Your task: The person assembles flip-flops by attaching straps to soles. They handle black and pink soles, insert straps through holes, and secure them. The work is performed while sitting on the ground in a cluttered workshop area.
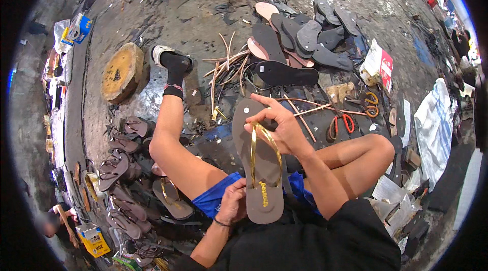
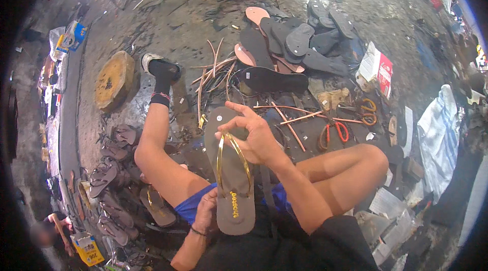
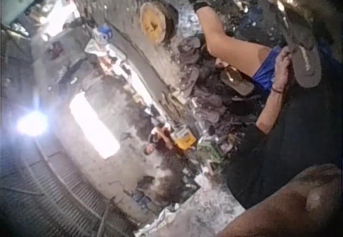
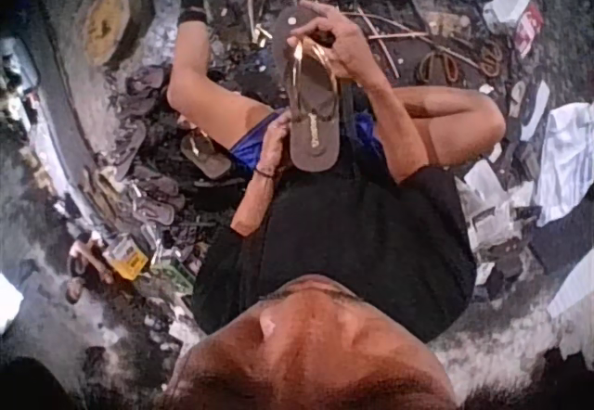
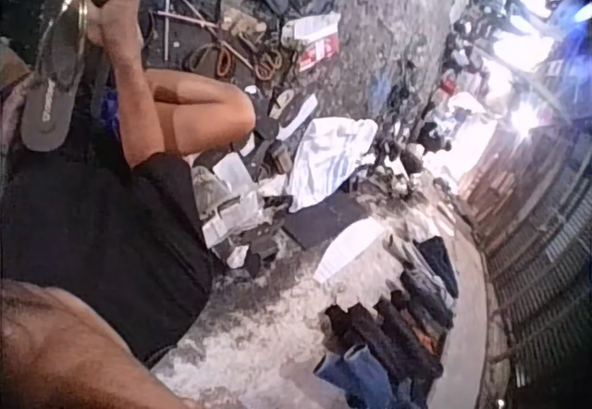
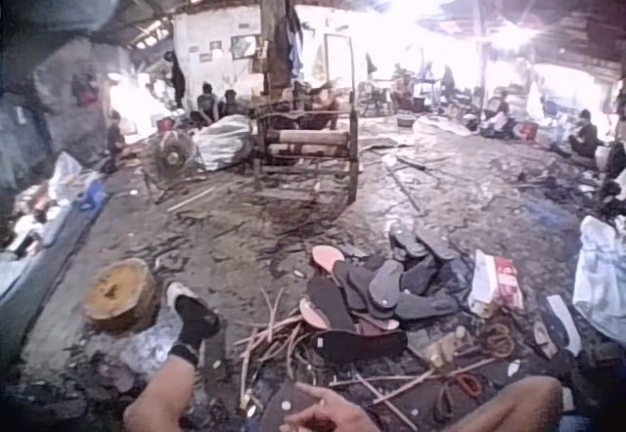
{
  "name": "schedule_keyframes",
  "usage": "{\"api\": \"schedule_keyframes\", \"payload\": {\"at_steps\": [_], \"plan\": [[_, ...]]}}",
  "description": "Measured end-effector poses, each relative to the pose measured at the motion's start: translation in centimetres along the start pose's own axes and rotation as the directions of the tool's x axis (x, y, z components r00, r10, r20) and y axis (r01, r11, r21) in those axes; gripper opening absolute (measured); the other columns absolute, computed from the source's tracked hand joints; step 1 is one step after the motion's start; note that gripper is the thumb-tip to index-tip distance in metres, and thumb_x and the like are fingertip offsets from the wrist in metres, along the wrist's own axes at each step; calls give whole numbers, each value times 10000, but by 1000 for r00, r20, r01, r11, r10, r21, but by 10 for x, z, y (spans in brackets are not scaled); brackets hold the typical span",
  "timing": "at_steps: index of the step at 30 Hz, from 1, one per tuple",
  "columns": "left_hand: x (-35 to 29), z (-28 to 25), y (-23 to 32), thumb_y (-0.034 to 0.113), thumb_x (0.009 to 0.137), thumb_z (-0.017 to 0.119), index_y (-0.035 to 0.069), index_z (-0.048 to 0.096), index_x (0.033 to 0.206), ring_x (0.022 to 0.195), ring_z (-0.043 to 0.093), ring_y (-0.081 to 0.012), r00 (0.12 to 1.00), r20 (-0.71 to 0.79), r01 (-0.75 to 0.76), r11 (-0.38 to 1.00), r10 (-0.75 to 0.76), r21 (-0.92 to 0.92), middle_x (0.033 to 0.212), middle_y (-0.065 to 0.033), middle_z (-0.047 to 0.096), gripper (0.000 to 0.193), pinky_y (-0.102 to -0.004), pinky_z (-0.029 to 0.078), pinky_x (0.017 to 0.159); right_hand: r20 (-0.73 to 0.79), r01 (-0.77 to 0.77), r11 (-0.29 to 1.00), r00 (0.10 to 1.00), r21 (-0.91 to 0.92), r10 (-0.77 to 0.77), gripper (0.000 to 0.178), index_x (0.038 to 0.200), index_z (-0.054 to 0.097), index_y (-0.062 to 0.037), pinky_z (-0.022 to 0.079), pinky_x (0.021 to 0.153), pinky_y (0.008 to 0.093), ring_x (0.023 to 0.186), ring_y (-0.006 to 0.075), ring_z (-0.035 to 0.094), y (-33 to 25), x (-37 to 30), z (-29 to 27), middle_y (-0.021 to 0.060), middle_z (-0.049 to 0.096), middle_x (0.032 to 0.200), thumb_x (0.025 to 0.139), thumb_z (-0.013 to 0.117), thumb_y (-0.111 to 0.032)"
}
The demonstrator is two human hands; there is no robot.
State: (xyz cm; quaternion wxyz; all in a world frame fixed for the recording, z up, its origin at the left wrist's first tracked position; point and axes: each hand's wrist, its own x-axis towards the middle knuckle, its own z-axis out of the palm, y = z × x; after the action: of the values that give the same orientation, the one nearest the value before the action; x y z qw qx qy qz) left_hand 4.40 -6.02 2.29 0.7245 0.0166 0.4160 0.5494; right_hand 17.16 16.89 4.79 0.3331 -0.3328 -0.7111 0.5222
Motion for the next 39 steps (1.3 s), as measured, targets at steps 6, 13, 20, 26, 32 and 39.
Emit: {"api": "schedule_keyframes", "payload": {"at_steps": [6,13,20,26,32,39], "plan": [[11,31,36,59,905,714,-41,346,1485,1213,567,-207,919,23,-321,714,394,622,1357,-138,555,694,-353,459,1043,149,-211,945,973,249,178,453,1024,628,-35,483,1008,438,1196,239,626,50,17,56,100,702,1189,781,883,-319],[-106,-42,60,-44,943,609,-59,292,1523,1067,620,-198,328,-386,-204,464,862,862,1222,-128,614,661,-321,513,936,-128,-75,648,991,-758,-35,810,1423,396,11,438,1024,524,1250,437,497,193,119,-22,211,483,1391,737,800,-136],[-169,-78,62,146,888,762,-46,275,1547,1300,509,-291,94,-211,446,149,973,883,1466,-188,475,841,-394,424,1071,19,-68,720,994,-690,111,379,1155,673,-68,504,896,481,1055,377,640,164,119,-49,179,656,1159,858,759,-286],[5,-8,111,73,940,680,-67,477,1416,1194,562,-211,549,-382,-282,595,744,753,1341,-159,572,536,-328,447,1028,768,97,995,637,9,-69,414,1129,701,13,518,885,428,1008,314,689,76,86,106,169,725,1100,933,684,-351],[-24,-18,93,60,864,734,-54,464,1370,1150,566,-224,572,-418,-136,584,705,800,1257,-134,586,585,-361,458,1013,527,536,503,832,-678,-176,211,1018,718,-72,482,961,394,1121,274,583,227,128,146,85,665,1102,854,609,-150],[-4,-29,72,42,874,741,-30,568,1190,958,620,-149,496,-447,-285,626,744,726,1069,-73,654,367,-311,514,873,266,234,938,950,-257,-164,144,1039,690,-92,412,1001,403,1020,272,625,143,127,111,103,665,1042,916,666,-163]]}}
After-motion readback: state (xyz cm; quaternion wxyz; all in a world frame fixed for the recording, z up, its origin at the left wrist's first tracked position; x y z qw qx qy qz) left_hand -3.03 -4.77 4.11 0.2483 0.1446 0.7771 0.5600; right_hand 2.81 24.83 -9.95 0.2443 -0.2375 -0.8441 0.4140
